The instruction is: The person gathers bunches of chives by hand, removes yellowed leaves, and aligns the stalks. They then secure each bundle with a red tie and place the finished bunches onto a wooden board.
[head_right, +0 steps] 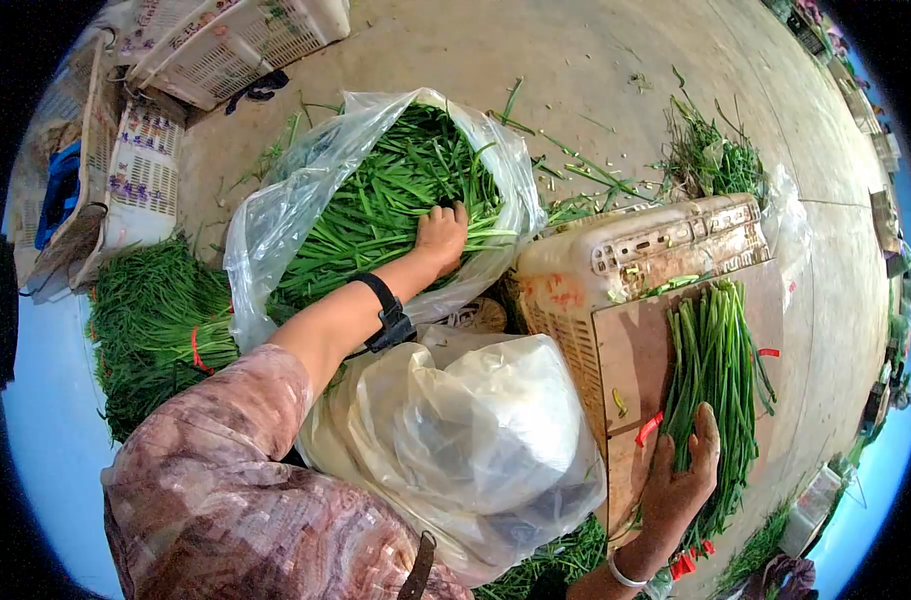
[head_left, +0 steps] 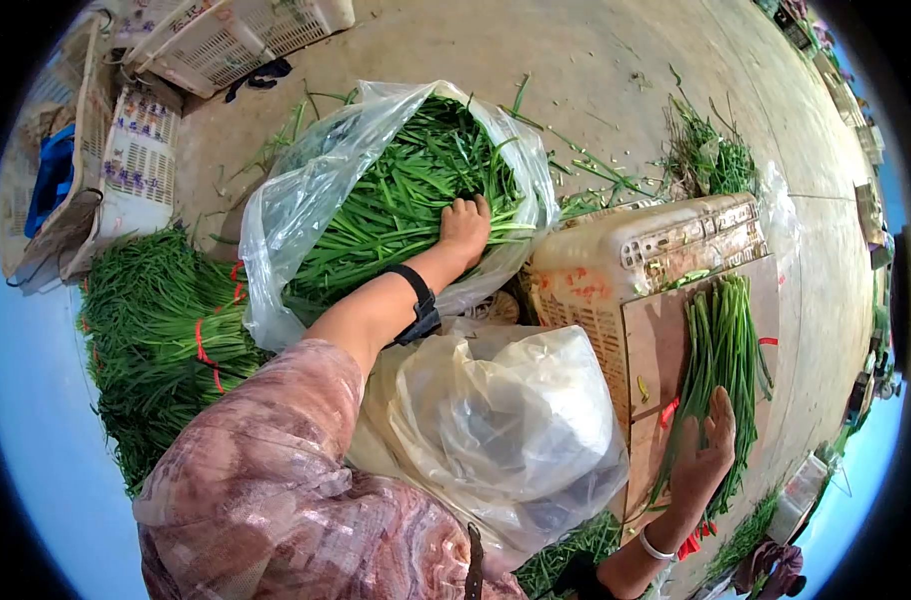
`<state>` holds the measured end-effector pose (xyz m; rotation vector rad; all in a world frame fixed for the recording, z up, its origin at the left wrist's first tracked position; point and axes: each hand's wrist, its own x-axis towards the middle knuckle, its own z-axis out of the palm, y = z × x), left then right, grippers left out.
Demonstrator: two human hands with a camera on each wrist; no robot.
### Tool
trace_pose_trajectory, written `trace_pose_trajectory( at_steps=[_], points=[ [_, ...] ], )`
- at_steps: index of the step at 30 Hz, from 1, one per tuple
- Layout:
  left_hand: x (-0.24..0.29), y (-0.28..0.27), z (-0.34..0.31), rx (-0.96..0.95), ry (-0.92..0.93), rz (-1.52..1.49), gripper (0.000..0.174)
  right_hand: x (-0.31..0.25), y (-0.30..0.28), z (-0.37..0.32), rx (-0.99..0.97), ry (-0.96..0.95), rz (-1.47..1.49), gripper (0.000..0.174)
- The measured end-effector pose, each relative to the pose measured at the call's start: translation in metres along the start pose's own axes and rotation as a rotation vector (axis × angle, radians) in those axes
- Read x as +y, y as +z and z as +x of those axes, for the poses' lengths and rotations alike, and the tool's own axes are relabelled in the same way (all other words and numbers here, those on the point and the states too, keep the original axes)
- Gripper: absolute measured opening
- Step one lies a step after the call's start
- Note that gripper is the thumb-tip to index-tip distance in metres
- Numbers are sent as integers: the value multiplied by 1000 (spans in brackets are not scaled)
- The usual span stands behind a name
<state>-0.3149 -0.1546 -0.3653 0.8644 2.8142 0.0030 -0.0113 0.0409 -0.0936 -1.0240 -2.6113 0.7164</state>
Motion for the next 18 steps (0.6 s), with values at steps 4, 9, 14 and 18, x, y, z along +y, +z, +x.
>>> trace_pose_trajectory(
  at_steps=[4,9,14,18],
  points=[
    [-1,37,0,245,121,205,44,-3,4,1,-18,-17,23,46],
    [-1,30,3,205,51,145,46,-3,8,3,-33,-20,10,45],
    [-1,-2,0,-67,-66,-120,54,-11,3,-2,-24,-18,5,41],
    [-23,-55,10,-351,-88,-285,85,-8,-6,-6,-20,-26,-33,38]
  ],
)
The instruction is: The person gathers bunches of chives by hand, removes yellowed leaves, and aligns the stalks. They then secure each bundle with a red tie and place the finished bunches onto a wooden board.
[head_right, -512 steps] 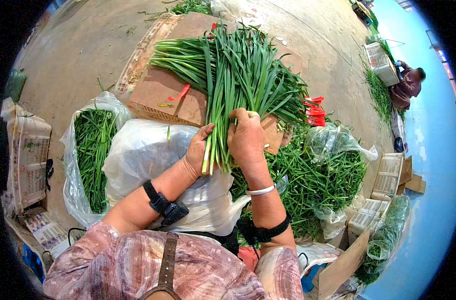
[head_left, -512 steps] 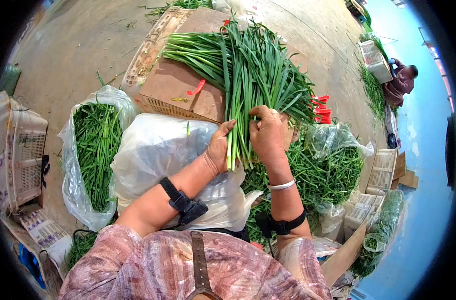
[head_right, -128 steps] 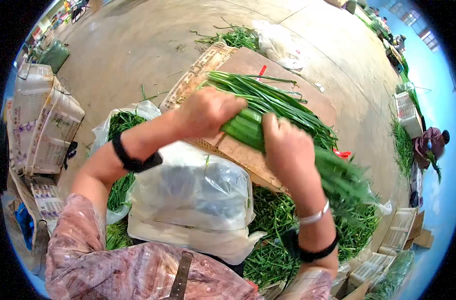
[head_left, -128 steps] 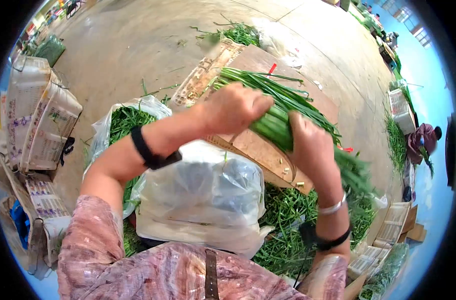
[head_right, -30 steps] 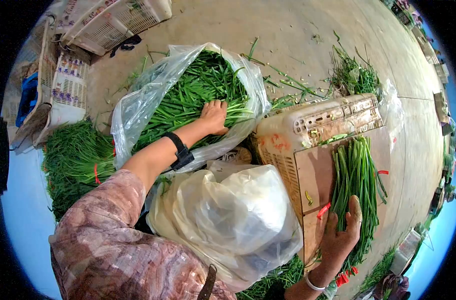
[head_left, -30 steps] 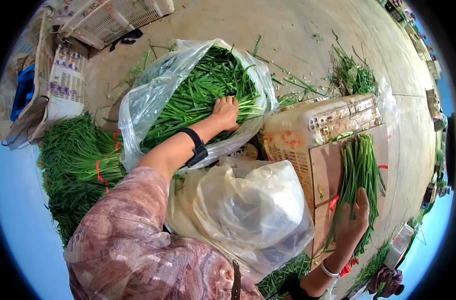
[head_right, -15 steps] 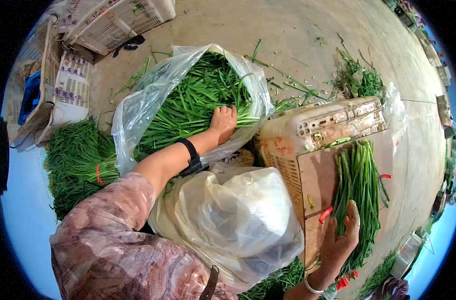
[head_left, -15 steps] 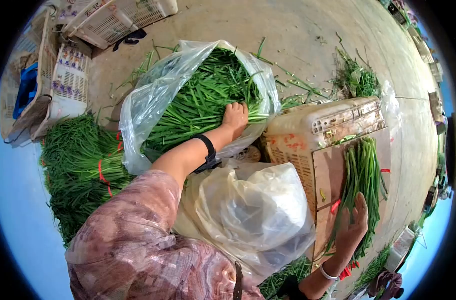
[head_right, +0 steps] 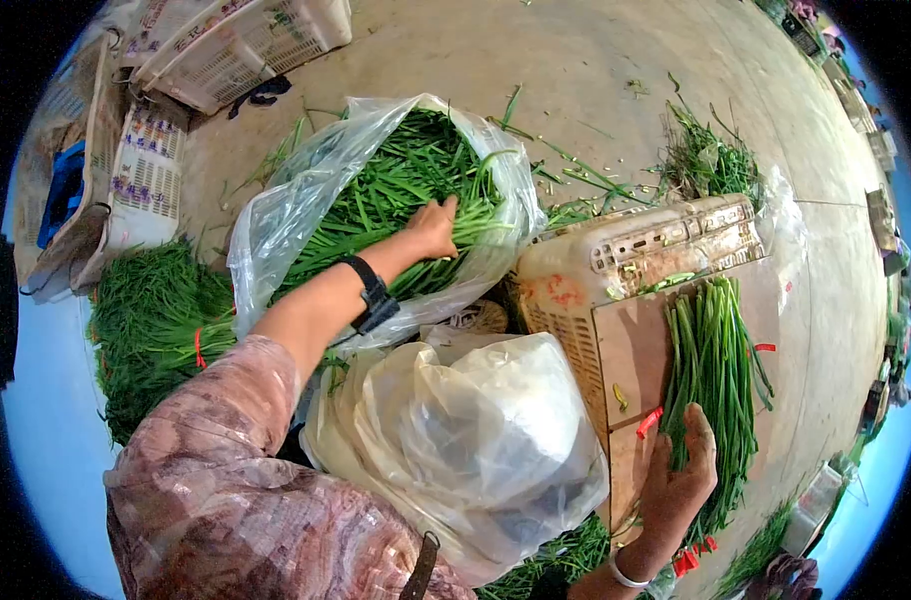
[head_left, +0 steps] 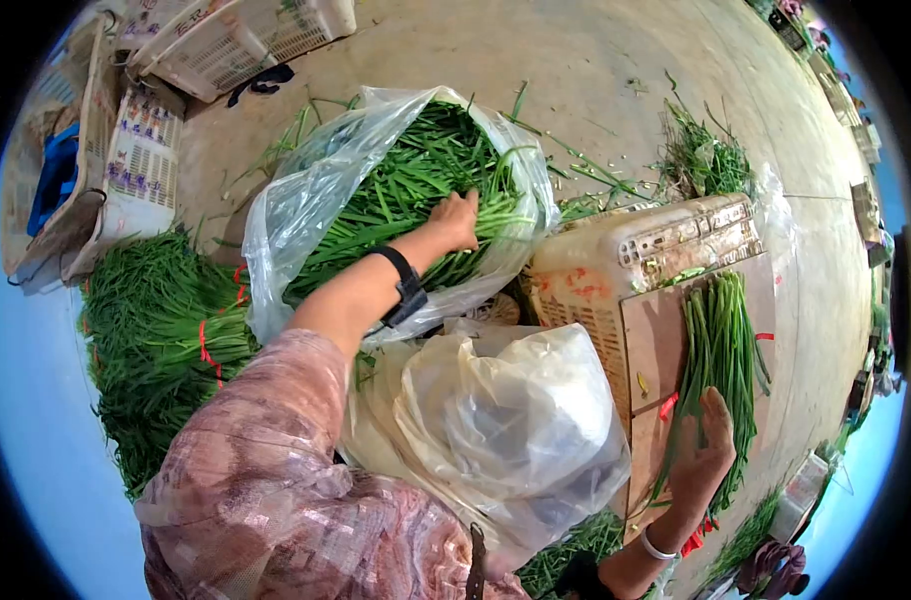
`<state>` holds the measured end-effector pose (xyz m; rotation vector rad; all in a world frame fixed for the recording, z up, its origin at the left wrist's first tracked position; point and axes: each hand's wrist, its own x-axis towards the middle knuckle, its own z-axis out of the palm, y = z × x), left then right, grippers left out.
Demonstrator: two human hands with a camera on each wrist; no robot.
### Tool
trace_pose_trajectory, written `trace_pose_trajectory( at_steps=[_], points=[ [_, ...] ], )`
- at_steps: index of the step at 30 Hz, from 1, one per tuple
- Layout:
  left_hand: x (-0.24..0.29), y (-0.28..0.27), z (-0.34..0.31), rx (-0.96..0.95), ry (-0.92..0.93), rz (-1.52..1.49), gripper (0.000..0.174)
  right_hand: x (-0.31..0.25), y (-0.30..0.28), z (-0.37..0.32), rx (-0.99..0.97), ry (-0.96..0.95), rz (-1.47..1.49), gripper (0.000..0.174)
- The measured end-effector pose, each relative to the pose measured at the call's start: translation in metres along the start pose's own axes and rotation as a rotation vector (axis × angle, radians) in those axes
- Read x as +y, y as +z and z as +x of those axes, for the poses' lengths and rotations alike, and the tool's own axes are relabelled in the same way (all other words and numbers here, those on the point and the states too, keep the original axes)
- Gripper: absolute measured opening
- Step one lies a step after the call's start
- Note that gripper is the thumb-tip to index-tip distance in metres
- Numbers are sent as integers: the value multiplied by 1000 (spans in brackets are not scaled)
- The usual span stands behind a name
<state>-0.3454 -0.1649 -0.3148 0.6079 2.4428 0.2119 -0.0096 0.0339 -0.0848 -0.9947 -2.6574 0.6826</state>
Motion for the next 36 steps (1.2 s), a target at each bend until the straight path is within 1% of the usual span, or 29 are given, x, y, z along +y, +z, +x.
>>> trace_pose_trajectory(
  at_steps=[1,2,4,5,6,8,9,10,12,13,14,15,16,17,19,21,22,23,24,25,26,27,28,29,30,32,33,34,36],
  points=[
    [-10,-3,6,-1,29,-40,92,1,-2,0,3,-10,29,37],
    [-14,-10,8,6,80,-55,93,0,-3,0,4,-20,58,36],
    [-28,-16,20,3,142,-139,91,-15,-5,2,3,-13,69,36],
    [-33,-28,15,8,228,-254,86,-24,-6,4,0,-10,80,35],
    [-37,-40,9,-40,231,-283,94,-33,-8,7,4,-7,74,35],
    [-45,-57,-3,-15,188,-330,97,-53,-7,13,-47,-50,129,35],
    [-49,-62,-12,3,216,-454,99,-62,-3,17,-45,-48,128,35],
    [-55,-59,-14,3,218,-454,99,-72,2,23,-79,-59,242,34],
    [-65,-48,-10,165,224,-519,94,-95,19,37,-168,-79,454,34],
    [-69,-44,-8,162,221,-532,96,-109,31,47,-222,-87,550,34],
    [-71,-41,-7,157,227,-533,96,-127,41,59,-320,-96,494,35],
    [-71,-39,-8,157,242,-548,96,-141,58,71,-390,-72,498,38],
    [-72,-36,-7,158,258,-564,96,-143,83,85,-437,-62,492,43],
    [-75,-28,-3,175,264,-600,96,-136,116,102,-448,-152,388,46],
    [-70,-30,-9,192,247,-590,96,-131,174,122,-521,-111,275,45],
    [-67,-29,-12,235,229,-549,95,-125,232,128,-594,48,258,38],
    [-67,-25,-8,238,190,-470,94,-110,270,122,-557,88,373,30],
    [-58,-36,-18,211,148,-390,94,-134,261,110,-683,233,422,30],
    [-48,-46,-29,181,106,-310,94,-150,264,94,-621,301,666,33],
    [-44,-43,-30,206,96,-184,95,-158,272,86,-591,395,724,34],
    [-40,-39,-31,195,102,-182,95,-160,281,80,-554,498,781,34],
    [-36,-34,-33,192,89,-112,97,-159,287,76,-547,513,781,34],
    [-32,-31,-35,193,78,-41,98,-156,292,75,-487,601,934,34],
    [-30,-28,-36,191,115,-49,102,-152,300,73,-420,687,1084,35],
    [-28,-26,-38,183,127,-51,102,-146,313,70,-408,695,1081,35],
    [-25,-28,-39,133,165,-47,111,-133,345,68,3,625,1221,39],
    [-24,-30,-41,112,163,-35,111,-124,354,69,50,516,1144,42],
    [-22,-28,-42,107,166,-31,111,-124,349,71,54,522,1145,42],
    [-19,-24,-46,112,179,-13,109,-126,341,78,-114,729,1042,44]
  ],
)
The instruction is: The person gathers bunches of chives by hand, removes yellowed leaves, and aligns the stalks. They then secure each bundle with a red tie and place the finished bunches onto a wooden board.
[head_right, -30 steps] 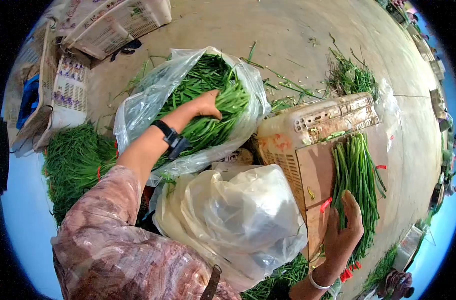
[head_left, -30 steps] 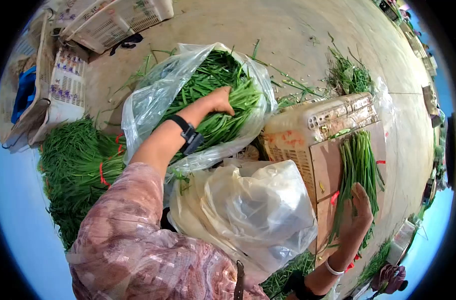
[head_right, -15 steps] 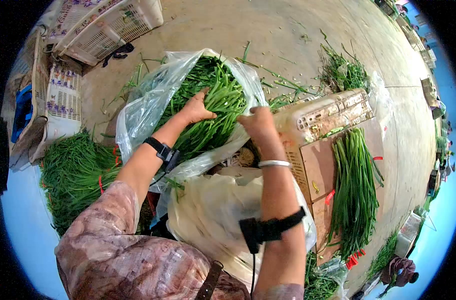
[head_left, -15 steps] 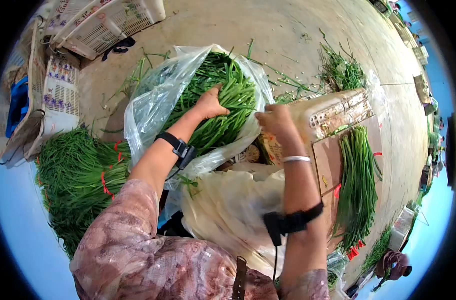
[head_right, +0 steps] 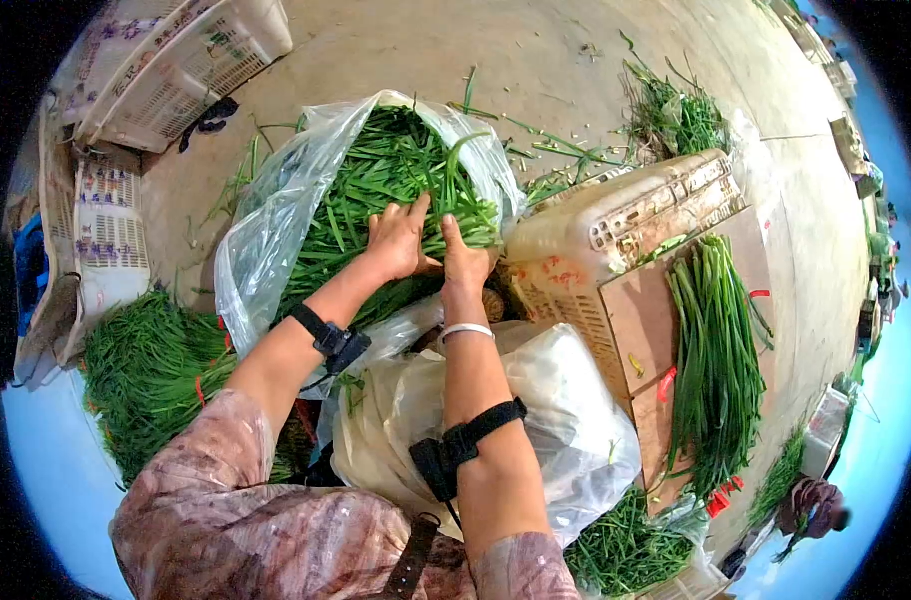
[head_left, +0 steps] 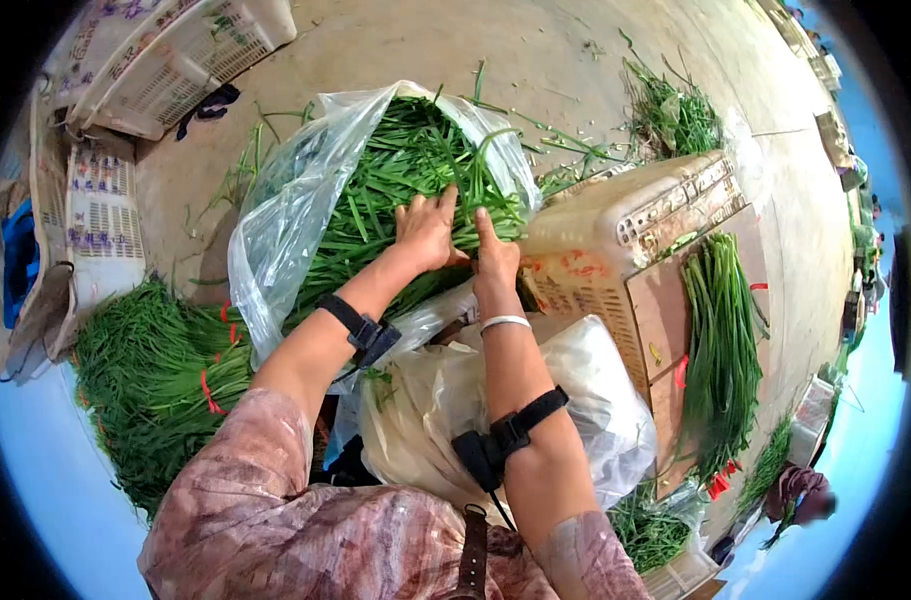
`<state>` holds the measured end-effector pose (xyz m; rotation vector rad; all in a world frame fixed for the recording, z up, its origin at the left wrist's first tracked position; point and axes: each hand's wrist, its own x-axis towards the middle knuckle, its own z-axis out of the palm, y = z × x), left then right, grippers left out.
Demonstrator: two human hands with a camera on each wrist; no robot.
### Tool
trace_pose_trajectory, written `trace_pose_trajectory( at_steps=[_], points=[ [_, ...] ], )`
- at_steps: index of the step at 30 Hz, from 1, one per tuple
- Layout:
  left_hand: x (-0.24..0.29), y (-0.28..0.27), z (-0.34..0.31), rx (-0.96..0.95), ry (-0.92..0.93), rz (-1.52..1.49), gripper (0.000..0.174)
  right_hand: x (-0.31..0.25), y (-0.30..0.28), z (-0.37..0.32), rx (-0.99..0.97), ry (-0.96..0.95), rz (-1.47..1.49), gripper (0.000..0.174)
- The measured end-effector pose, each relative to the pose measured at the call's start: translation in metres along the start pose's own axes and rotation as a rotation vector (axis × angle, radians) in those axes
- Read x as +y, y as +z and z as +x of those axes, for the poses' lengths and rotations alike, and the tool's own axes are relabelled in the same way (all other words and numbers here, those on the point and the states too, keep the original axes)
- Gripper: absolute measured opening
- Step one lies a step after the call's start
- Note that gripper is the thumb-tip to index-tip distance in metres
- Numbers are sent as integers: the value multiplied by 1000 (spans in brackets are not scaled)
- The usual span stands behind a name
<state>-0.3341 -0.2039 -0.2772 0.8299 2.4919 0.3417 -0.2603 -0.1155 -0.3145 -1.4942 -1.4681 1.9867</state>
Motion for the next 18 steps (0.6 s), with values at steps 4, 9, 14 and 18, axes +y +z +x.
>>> trace_pose_trajectory(
  at_steps=[4,9,14,18],
  points=[
    [-4,13,-9,11,121,17,104,40,1,28,18,53,158,48],
    [-20,-16,0,-155,365,1,93,20,-7,13,-31,221,291,36],
    [-10,-67,19,-388,397,114,72,0,-6,-5,-72,142,388,38],
    [8,-117,12,20,515,-98,64,8,-9,6,-157,112,318,37]
  ],
)
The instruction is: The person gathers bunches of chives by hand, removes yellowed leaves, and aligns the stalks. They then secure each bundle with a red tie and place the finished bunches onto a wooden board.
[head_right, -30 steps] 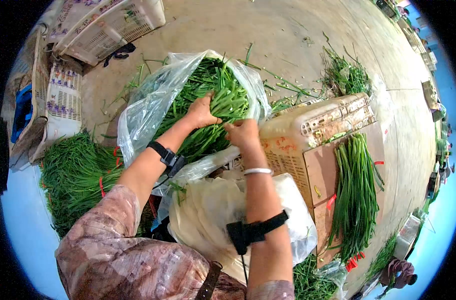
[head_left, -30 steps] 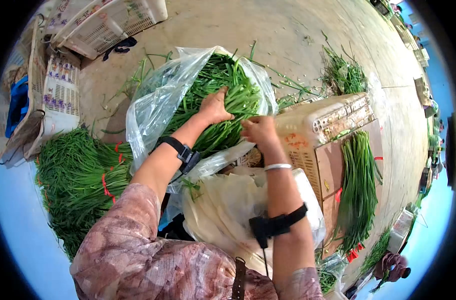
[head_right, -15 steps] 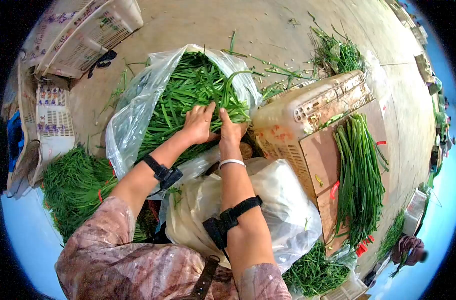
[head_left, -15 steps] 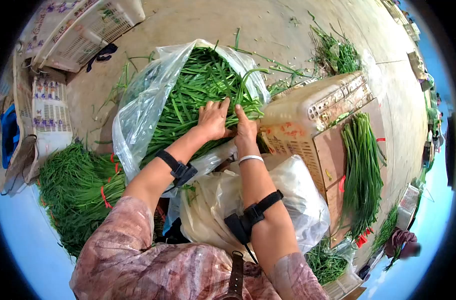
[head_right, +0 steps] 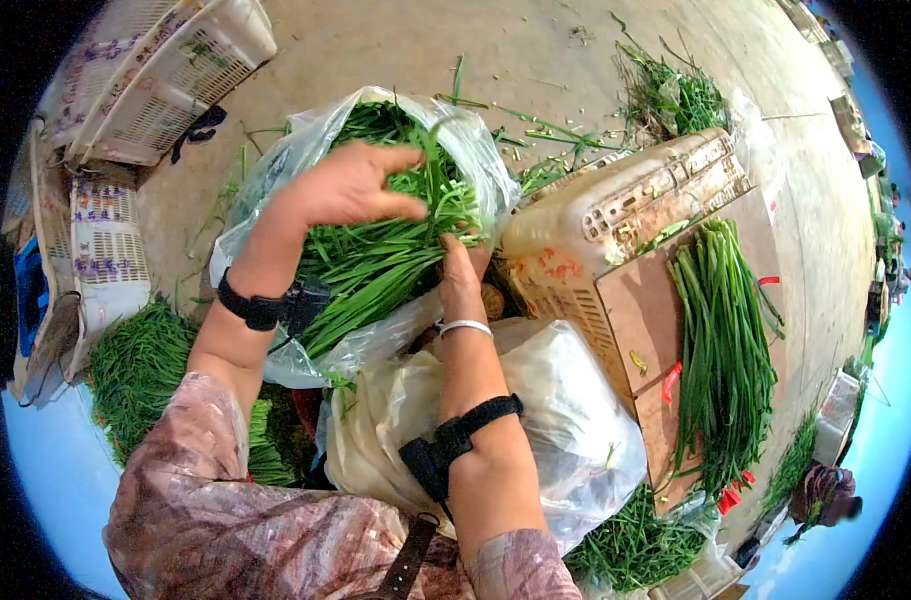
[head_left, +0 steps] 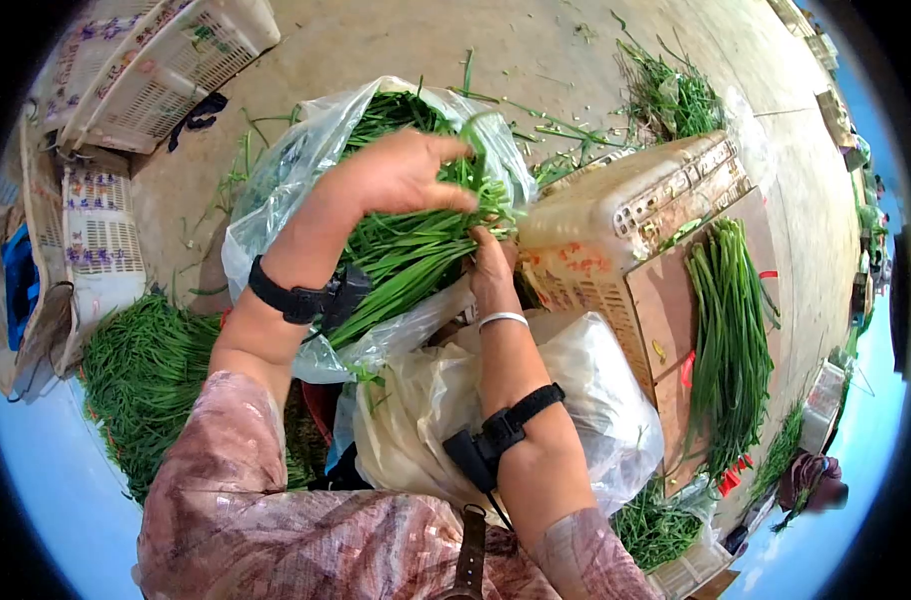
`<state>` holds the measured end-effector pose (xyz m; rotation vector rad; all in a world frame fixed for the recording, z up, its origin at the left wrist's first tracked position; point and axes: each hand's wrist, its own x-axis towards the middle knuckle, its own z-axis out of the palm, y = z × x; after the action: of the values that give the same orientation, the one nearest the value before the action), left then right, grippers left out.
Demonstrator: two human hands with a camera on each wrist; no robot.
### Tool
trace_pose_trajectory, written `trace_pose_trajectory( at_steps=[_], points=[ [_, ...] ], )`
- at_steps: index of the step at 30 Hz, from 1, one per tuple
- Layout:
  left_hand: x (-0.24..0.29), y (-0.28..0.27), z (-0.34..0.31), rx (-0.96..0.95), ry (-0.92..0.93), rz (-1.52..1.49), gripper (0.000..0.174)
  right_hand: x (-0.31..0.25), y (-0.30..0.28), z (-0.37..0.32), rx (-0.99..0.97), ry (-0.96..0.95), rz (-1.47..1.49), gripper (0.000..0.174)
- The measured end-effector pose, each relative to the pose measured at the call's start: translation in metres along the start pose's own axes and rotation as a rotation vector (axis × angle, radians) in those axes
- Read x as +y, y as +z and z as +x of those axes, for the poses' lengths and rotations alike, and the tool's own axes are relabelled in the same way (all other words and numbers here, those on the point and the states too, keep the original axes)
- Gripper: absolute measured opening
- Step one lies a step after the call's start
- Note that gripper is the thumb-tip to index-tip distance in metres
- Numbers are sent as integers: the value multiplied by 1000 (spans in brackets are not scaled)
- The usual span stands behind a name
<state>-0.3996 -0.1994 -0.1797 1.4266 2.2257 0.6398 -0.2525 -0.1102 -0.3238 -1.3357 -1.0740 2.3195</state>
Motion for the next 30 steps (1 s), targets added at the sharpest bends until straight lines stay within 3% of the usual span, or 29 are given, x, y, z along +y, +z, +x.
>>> trace_pose_trajectory(
  at_steps=[1,2,3,6,8,9,11,12,13,15,18,20,22,24,25,27,29,30],
  points=[
    [13,-17,4,43,-117,-50,69,28,-16,33,-44,75,66,37],
    [25,-28,12,87,-233,-98,74,22,-12,26,-41,78,68,37],
    [13,-12,25,415,-87,79,79,17,-8,19,36,24,-9,36],
    [-42,48,83,437,-219,111,83,10,-1,15,74,-4,-54,36],
    [-78,82,106,237,-225,-385,67,13,-3,15,51,-34,-28,37],
    [-77,80,105,235,-224,-380,67,6,2,6,99,-29,-29,37],
    [-65,69,97,78,-453,-683,48,4,5,3,110,-79,-22,37],
    [-58,64,92,206,-473,-557,30,4,4,2,117,-136,-24,38],
    [-56,55,83,286,-404,-539,29,3,2,4,124,-133,-20,38],
    [-46,23,56,430,-260,-594,27,2,-1,10,97,-225,-414,41],
    [-32,-37,6,574,-115,-574,29,7,-2,15,5,-184,-216,44],
    [-21,-80,-25,728,31,-391,24,4,1,11,7,-200,-235,43],
    [14,-118,-65,874,275,383,22,1,2,7,1,-204,-182,42],
    [8,-150,-95,1250,327,222,28,7,-1,13,6,-215,-198,42],
    [7,-152,-110,1249,330,226,28,9,-2,15,12,-226,-217,42],
    [7,-149,-133,1164,-58,614,19,6,-2,14,1,-240,-244,43],
    [11,-99,-98,732,-279,-175,18,2,4,7,-18,-255,-273,44],
    [0,-69,-74,605,-16,341,21,-2,8,1,27,-259,-269,47]
  ],
)
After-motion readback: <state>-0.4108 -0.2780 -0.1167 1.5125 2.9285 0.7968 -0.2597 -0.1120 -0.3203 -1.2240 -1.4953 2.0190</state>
